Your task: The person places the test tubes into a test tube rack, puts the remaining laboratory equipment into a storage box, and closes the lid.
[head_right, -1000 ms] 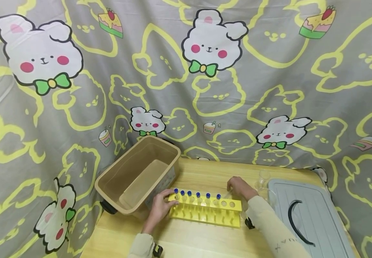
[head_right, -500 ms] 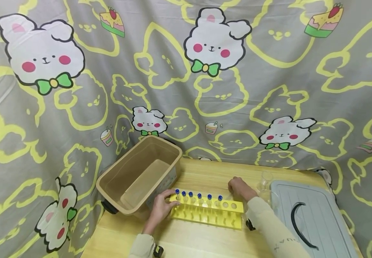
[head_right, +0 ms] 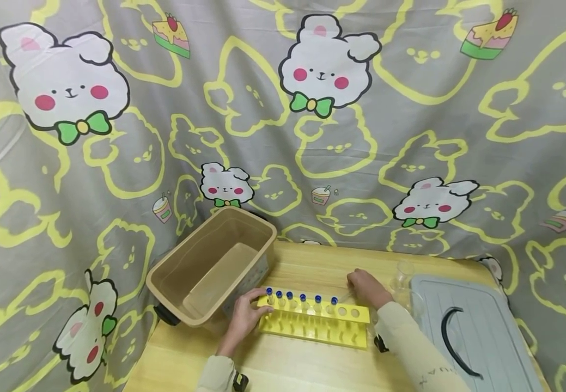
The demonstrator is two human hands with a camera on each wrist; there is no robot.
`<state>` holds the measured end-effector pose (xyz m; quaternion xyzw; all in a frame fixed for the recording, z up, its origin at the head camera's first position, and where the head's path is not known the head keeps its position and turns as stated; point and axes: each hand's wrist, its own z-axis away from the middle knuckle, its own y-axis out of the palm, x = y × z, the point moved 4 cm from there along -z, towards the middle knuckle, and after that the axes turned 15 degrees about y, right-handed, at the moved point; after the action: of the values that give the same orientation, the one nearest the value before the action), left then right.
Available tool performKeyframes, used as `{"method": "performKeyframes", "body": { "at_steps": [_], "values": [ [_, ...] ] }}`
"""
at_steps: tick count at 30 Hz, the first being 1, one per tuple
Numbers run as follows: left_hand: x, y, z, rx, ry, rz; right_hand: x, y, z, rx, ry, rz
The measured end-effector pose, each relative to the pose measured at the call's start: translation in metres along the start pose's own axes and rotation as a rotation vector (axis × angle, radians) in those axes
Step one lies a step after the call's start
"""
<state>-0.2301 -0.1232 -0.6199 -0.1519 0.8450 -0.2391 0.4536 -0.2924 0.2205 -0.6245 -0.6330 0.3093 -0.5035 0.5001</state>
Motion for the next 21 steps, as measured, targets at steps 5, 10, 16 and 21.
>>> {"method": "performKeyframes", "body": {
  "at_steps": [5,10,16,21],
  "values": [
    [-0.002,-0.001,0.001,-0.01,0.02,-0.004,0.001,-0.01,-0.003,0.013,0.064,0.006],
    [-0.002,-0.002,0.002,-0.007,-0.004,0.019,0.004,-0.025,0.0,-0.053,0.093,-0.016],
    [-0.003,-0.002,0.002,-0.009,-0.002,0.025,0.006,-0.037,0.009,-0.154,0.11,-0.109],
    [-0.005,-0.001,0.002,-0.001,-0.005,0.023,0.006,-0.043,0.019,-0.181,0.209,-0.261]
  ]
}}
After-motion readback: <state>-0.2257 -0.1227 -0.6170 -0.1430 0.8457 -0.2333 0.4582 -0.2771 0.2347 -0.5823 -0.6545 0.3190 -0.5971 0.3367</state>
